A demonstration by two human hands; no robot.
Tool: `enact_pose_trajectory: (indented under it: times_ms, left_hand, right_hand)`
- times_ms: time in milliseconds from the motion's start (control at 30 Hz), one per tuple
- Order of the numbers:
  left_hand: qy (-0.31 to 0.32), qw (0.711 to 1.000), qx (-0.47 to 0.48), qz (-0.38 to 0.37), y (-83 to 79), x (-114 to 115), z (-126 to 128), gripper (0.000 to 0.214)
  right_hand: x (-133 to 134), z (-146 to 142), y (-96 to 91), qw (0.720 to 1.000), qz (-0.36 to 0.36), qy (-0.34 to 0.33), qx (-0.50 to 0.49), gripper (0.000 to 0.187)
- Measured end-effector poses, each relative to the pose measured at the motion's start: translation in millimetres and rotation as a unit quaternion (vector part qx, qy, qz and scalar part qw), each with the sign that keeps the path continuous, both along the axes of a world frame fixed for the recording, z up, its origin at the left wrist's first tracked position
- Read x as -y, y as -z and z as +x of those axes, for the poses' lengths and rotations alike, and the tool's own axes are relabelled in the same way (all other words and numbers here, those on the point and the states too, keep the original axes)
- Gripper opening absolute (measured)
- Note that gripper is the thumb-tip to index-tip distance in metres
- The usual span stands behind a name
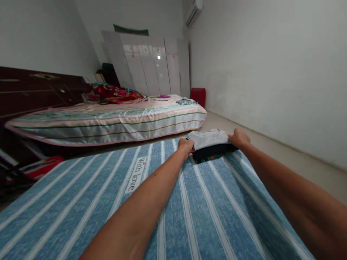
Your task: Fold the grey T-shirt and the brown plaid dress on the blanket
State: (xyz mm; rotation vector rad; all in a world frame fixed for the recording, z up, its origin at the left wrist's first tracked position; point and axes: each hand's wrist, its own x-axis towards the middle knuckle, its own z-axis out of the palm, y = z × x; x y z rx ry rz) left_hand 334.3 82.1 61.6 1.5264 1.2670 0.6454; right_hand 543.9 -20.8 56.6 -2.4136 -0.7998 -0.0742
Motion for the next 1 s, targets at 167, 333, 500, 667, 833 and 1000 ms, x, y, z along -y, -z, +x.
enact_pose_trajectory:
  times_ms: [167, 333, 500, 667, 833, 1000]
  left_hand:
    - [0.044, 0.999, 0.001, -0.020, 12.5, 9, -15, 0.012]
    - [0.081, 0.996, 0.008, -0.025, 11.6, 27, -33, 0.008]
    - [0.141, 0.989, 0.013, -0.028, 11.6, 77, -85, 0.006]
    - [0.211, 0.977, 0.006, -0.020, 21.0, 151, -197, 0.012]
    - [0.148, 0.988, -0.019, 0.034, 25.0, 226, -324, 0.021]
    - [0.002, 0.996, -0.044, 0.073, 25.2, 288, -418, 0.020]
  right_hand:
    - [8, -19, 13.8, 0.998, -0.027, -0.033, 0.050, 0.039]
    - [26, -55, 6.2, 0.990, -0.025, -0.100, 0.093, 0.038]
    - [74, -119, 16.6, 0.963, -0.023, -0.241, 0.120, 0.027]
    - [145, -200, 34.2, 0.898, 0.034, -0.431, 0.082, 0.026]
    - [207, -273, 47.7, 0.829, 0.030, -0.559, 0.020, 0.025]
    - [232, -348, 71.7, 0.750, 0.102, -0.651, 0.060, 0.025]
